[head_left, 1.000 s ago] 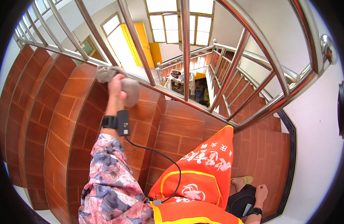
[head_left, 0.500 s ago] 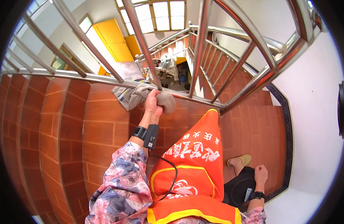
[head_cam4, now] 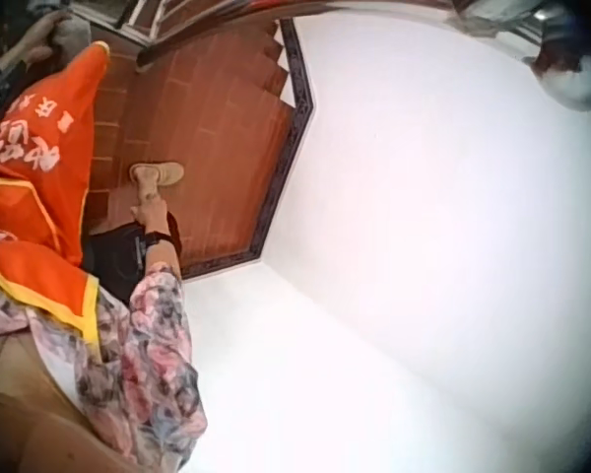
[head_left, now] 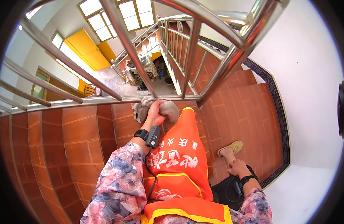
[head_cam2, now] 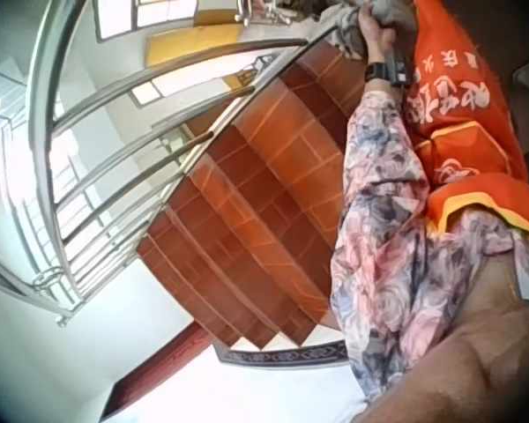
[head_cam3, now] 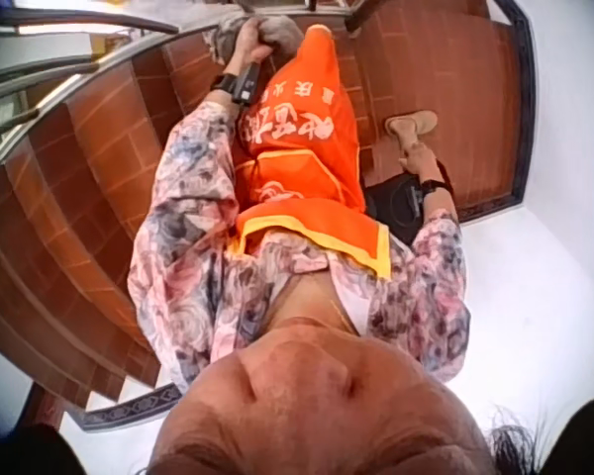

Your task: Cleaning a stainless steel handrail in a staircase using a cloth.

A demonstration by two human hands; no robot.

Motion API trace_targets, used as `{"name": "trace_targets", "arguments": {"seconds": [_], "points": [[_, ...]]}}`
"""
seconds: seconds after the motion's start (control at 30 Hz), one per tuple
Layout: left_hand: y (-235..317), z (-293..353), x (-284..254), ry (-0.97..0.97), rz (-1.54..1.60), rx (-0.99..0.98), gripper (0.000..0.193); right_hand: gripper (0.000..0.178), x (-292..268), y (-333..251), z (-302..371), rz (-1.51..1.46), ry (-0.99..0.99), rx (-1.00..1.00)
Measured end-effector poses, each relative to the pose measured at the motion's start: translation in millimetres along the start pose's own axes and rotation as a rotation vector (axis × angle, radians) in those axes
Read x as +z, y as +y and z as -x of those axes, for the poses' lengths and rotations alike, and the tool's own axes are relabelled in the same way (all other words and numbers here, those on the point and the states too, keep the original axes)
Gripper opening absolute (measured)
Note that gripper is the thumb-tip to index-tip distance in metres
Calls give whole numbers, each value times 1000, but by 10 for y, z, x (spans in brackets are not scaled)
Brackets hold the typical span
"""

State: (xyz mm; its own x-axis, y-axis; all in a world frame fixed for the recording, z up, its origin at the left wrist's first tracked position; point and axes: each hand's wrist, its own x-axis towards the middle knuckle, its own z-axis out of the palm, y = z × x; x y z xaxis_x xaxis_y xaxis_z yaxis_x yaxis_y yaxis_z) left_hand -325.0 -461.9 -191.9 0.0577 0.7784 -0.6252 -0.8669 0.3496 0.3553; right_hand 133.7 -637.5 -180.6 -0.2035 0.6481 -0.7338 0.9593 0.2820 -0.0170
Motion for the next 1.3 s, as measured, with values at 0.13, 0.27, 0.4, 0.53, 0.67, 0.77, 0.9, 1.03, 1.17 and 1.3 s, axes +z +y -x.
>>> {"name": "trace_targets", "arguments": {"seconds": [0.13, 0.27, 0.4, 0.53, 0.67, 0.77, 0.9, 1.03, 1.17, 1.3], "points": [[-35, 19, 80, -43, -20, -36, 16, 42, 117, -134, -159, 219, -195, 94], [177, 311, 277, 59, -96, -52, 18, 35, -180, -387, -122, 363, -415, 123], [411, 805, 579, 36, -154, 23, 23, 34, 111, -165, -312, -241, 544, -216], [584, 1182, 619, 7, -199, 186, 16, 29, 232, 0, 0, -169, 544, -64], [555, 1795, 987, -106, -386, 250, 26, 22, 32, 130, 122, 119, -205, 195], [326, 1985, 1212, -215, -338, 227, 32, 23, -194, 259, 346, -41, -155, 335], [-181, 1800, 1441, -311, -356, 150, 31, 33, 36, 392, 353, -236, 10, 275], [-673, 1586, 1578, -319, -301, -17, 20, 35, 184, 296, 170, -262, 91, 253], [-829, 1379, 1596, -355, -324, -169, 19, 39, 229, 426, 64, -419, 7, 292], [-835, 1301, 1605, -369, -390, -167, 21, 41, 72, 339, 64, -464, -46, 405]]}}
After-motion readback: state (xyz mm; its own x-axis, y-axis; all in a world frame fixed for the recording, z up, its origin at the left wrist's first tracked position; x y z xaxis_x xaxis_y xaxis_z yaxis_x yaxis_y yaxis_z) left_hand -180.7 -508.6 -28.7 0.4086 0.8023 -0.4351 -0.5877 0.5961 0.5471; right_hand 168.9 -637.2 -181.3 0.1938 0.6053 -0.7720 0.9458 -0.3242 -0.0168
